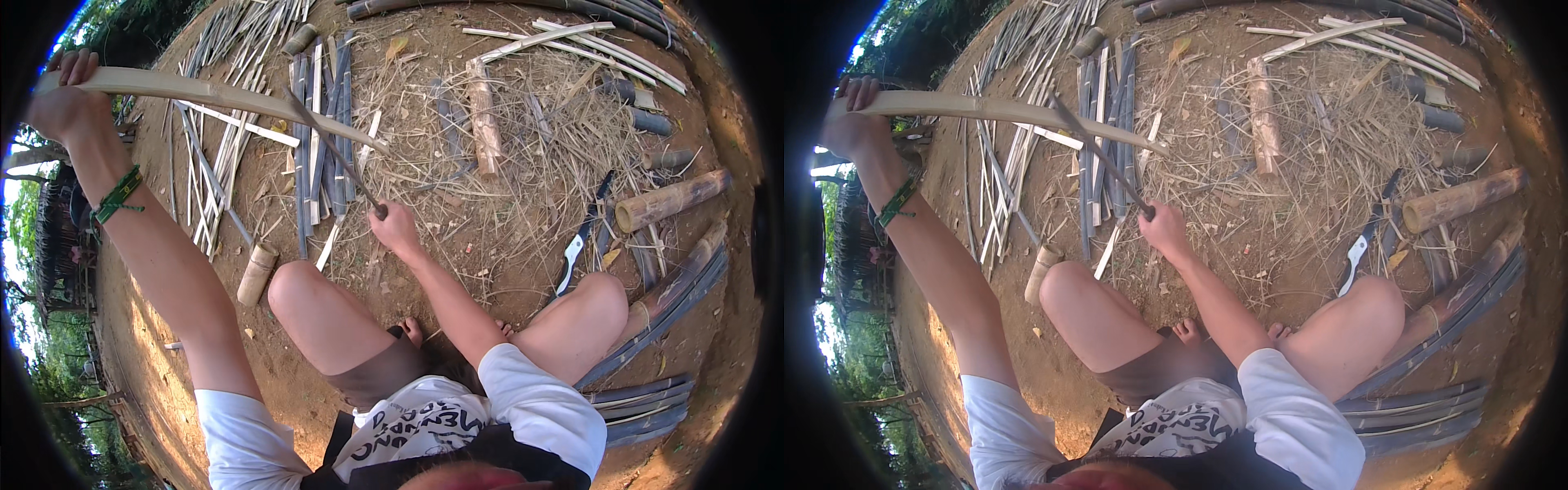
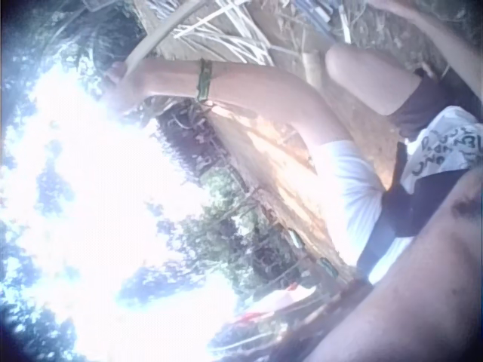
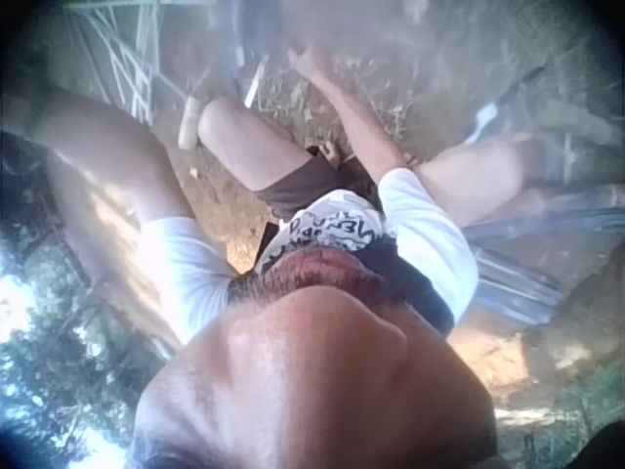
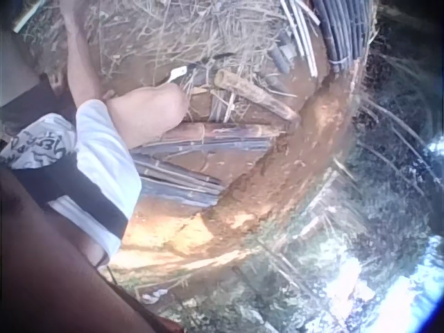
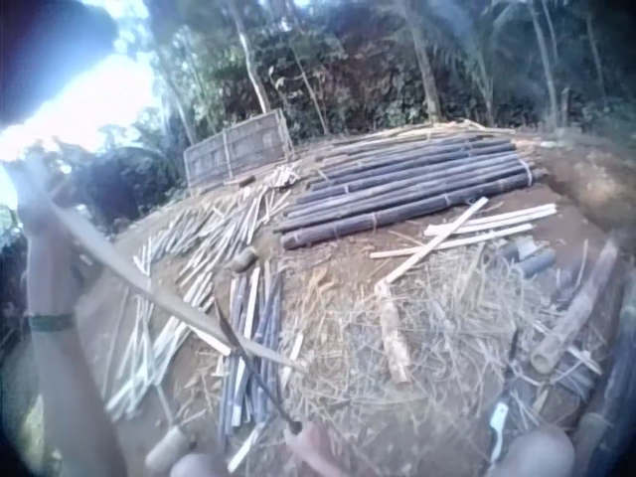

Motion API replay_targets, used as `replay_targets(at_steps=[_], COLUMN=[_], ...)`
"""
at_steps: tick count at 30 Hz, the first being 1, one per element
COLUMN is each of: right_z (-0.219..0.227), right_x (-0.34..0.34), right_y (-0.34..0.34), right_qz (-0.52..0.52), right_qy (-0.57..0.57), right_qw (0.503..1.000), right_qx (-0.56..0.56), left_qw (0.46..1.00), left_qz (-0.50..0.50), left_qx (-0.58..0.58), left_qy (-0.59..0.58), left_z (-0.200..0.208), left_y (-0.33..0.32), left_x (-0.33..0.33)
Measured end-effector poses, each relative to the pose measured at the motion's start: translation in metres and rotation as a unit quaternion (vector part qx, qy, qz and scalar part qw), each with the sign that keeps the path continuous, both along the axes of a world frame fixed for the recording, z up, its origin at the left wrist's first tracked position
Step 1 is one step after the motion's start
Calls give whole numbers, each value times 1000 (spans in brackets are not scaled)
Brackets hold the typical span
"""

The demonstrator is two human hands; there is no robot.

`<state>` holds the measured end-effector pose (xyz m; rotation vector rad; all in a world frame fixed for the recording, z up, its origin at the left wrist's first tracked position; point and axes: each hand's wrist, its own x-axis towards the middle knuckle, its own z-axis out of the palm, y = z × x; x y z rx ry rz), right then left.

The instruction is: The person shaves and scrapes long strips of bamboo with a knife and a large blade, handling individual pieces and strips on the ground.

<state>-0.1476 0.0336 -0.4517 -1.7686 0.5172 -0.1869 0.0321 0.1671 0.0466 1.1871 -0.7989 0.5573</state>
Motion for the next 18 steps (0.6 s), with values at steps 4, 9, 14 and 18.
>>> replay_targets(at_steps=[4, 9, 14, 18], right_z=[-184, -86, -55, -139], right_x=[-19, -9, -15, -15], right_y=[-49, -3, 1, -26], right_qz=[-78, -29, -50, -39], right_qy=[205, 221, 14, 202], right_qw=[975, 963, 998, 971], right_qx=[-42, 152, 36, 120], left_qw=[997, 999, 987, 996], left_qz=[35, 47, 152, 76], left_qx=[-61, 12, -5, 20], left_qy=[-7, -23, -43, -31], left_z=[-9, -1, -9, 7], left_y=[-74, -17, -49, -39], left_x=[-60, -15, -24, -3])
